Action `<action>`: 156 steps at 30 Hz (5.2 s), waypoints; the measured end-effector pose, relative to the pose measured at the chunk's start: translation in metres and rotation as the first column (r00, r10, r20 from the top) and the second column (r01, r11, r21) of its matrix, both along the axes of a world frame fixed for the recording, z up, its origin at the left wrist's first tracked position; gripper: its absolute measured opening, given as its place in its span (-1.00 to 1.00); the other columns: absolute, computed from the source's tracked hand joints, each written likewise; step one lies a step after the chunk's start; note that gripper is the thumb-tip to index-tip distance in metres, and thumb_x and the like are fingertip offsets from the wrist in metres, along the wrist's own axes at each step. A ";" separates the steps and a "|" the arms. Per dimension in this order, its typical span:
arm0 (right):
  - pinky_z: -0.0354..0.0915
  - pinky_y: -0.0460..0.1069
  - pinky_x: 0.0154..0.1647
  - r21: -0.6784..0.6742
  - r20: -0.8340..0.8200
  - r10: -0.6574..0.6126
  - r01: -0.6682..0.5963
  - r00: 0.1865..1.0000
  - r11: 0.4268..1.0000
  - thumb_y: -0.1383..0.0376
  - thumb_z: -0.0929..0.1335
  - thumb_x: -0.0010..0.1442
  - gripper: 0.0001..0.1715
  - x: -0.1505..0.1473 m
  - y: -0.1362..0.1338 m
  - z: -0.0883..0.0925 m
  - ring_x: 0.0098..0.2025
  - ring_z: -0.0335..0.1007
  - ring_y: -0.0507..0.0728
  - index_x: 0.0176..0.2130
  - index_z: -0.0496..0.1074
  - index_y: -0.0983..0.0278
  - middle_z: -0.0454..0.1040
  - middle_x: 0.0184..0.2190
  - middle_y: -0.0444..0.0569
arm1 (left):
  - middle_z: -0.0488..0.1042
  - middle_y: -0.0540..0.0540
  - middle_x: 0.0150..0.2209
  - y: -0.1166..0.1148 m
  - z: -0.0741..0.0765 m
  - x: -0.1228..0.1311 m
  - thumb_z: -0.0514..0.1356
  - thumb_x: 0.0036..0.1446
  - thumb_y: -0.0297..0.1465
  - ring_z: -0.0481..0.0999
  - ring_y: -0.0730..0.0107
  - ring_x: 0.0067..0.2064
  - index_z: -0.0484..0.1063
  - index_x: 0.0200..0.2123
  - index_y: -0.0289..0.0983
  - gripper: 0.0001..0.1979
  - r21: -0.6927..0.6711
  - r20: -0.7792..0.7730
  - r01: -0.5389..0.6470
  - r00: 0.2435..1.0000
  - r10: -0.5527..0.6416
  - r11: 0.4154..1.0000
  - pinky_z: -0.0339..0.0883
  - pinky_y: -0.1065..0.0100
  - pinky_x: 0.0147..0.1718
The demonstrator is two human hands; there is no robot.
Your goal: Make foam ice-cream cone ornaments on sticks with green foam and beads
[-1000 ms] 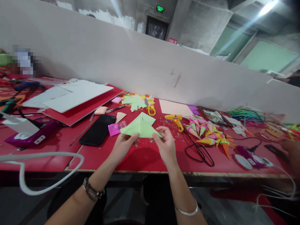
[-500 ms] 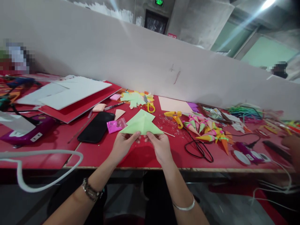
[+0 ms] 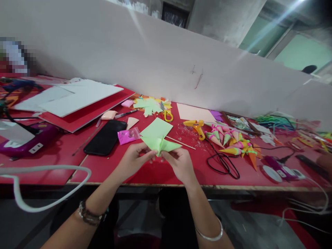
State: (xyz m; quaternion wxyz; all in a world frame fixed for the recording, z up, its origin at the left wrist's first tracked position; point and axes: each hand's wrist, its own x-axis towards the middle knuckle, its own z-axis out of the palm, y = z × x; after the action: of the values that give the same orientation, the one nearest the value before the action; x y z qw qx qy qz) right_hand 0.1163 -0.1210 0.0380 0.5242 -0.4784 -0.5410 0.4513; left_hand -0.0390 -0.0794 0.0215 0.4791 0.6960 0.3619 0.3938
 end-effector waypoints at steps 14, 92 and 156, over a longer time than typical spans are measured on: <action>0.32 -0.05 -0.31 0.011 -0.050 -0.141 0.142 0.989 0.990 0.29 0.35 -0.04 -0.86 -0.008 -0.003 -0.002 -0.41 0.43 0.07 -0.39 0.47 0.29 0.51 -0.49 -0.08 | 0.38 0.01 -0.54 -0.008 0.002 0.010 0.12 -0.02 -0.39 0.34 0.48 -0.47 0.37 -0.48 -0.31 -0.90 0.014 0.086 -0.049 0.995 0.048 0.999 0.22 0.49 -0.44; 0.27 -0.15 -0.62 -0.029 0.055 -0.142 0.143 0.988 0.989 0.18 0.25 0.09 -0.80 -0.004 -0.010 -0.002 -0.65 0.36 0.00 -0.40 0.27 0.28 0.38 -0.69 -0.18 | 0.25 0.07 -0.68 -0.013 0.001 0.014 0.01 0.08 -0.24 0.21 0.59 -0.63 0.26 -0.57 -0.34 -0.69 0.023 -0.118 -0.177 0.977 0.178 0.984 0.06 0.55 -0.65; 0.23 -0.05 -0.16 0.344 0.542 -0.052 -0.165 0.838 0.925 0.26 0.22 0.14 -0.75 0.008 -0.012 0.004 -0.20 0.33 0.06 -0.19 0.40 0.20 0.44 -0.28 -0.05 | 0.11 0.08 -0.68 -0.004 0.015 -0.008 -0.04 0.10 -0.27 0.10 0.60 -0.61 0.11 -0.69 -0.30 -0.63 -0.012 -0.154 0.034 0.987 -0.035 0.999 0.04 0.51 -0.59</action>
State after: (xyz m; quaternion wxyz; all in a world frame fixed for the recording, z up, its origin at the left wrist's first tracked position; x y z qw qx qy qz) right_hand 0.1241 -0.1331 0.0417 0.4178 -0.4602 -0.7573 0.2006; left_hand -0.0475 -0.0832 0.0363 0.4595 0.7285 0.3876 0.3286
